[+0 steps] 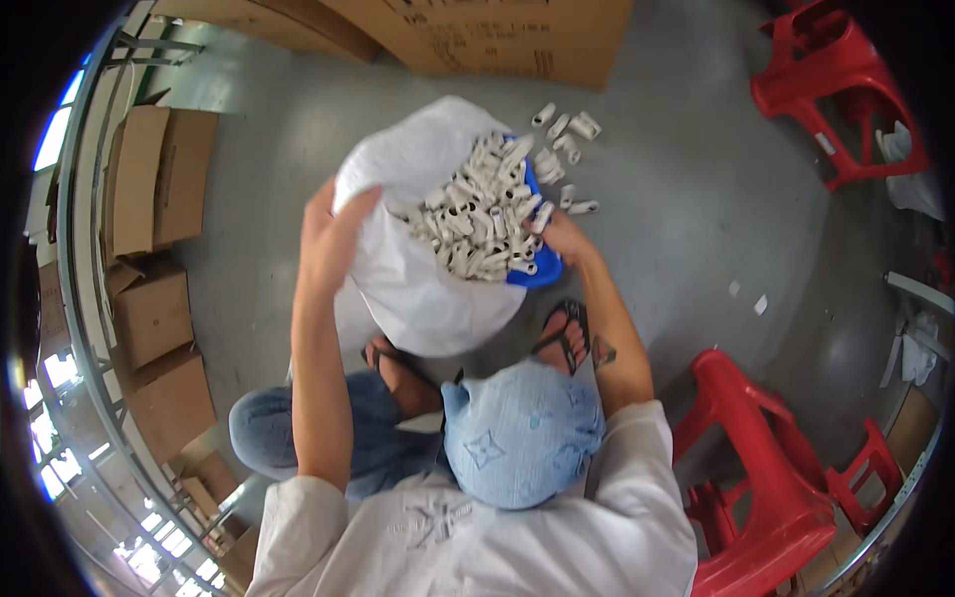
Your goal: The person scoops small white plastic components from a large bag into a blue tray while sitting on the floor. They then move to a green assembly table and insert these components into cylindrical white devices, placing the finished units on the table.
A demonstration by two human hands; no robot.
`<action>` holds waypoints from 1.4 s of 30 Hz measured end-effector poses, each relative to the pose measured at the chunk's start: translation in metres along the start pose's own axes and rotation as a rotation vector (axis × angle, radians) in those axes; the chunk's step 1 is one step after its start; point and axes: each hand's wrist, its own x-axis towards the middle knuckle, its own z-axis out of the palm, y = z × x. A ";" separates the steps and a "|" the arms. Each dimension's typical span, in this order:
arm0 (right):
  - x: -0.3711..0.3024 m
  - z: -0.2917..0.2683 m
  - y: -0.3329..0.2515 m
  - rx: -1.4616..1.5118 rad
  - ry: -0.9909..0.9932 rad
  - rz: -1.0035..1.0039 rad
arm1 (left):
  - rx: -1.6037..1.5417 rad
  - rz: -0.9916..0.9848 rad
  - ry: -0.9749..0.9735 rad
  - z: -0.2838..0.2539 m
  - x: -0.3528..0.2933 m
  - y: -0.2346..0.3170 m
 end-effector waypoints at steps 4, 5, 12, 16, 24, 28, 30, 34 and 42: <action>-0.014 0.013 -0.028 0.034 -0.041 0.079 | -0.141 -0.017 0.095 -0.018 -0.004 -0.006; -0.016 0.011 -0.030 0.022 -0.037 0.062 | -0.141 -0.023 0.115 -0.021 -0.005 -0.006; -0.046 0.029 -0.105 -0.062 -0.085 -0.171 | -0.245 0.103 0.217 -0.053 -0.005 0.013; -0.064 0.023 -0.147 -0.083 -0.029 -0.112 | -0.306 0.147 0.176 -0.062 0.003 0.045; -0.109 -0.003 -0.177 0.041 0.215 -0.142 | 0.215 0.047 0.009 -0.089 0.055 0.064; -0.125 -0.006 -0.175 0.202 0.273 -0.133 | 0.455 0.139 -0.079 -0.107 0.075 0.053; -0.127 0.003 -0.171 0.170 0.343 -0.145 | 0.453 0.188 -0.085 -0.113 0.082 0.046; -0.094 0.027 -0.157 0.088 0.381 -0.044 | 0.460 0.201 -0.052 -0.148 0.107 0.008; -0.098 0.042 -0.147 0.211 0.320 -0.029 | 0.355 0.205 0.032 -0.163 0.116 -0.051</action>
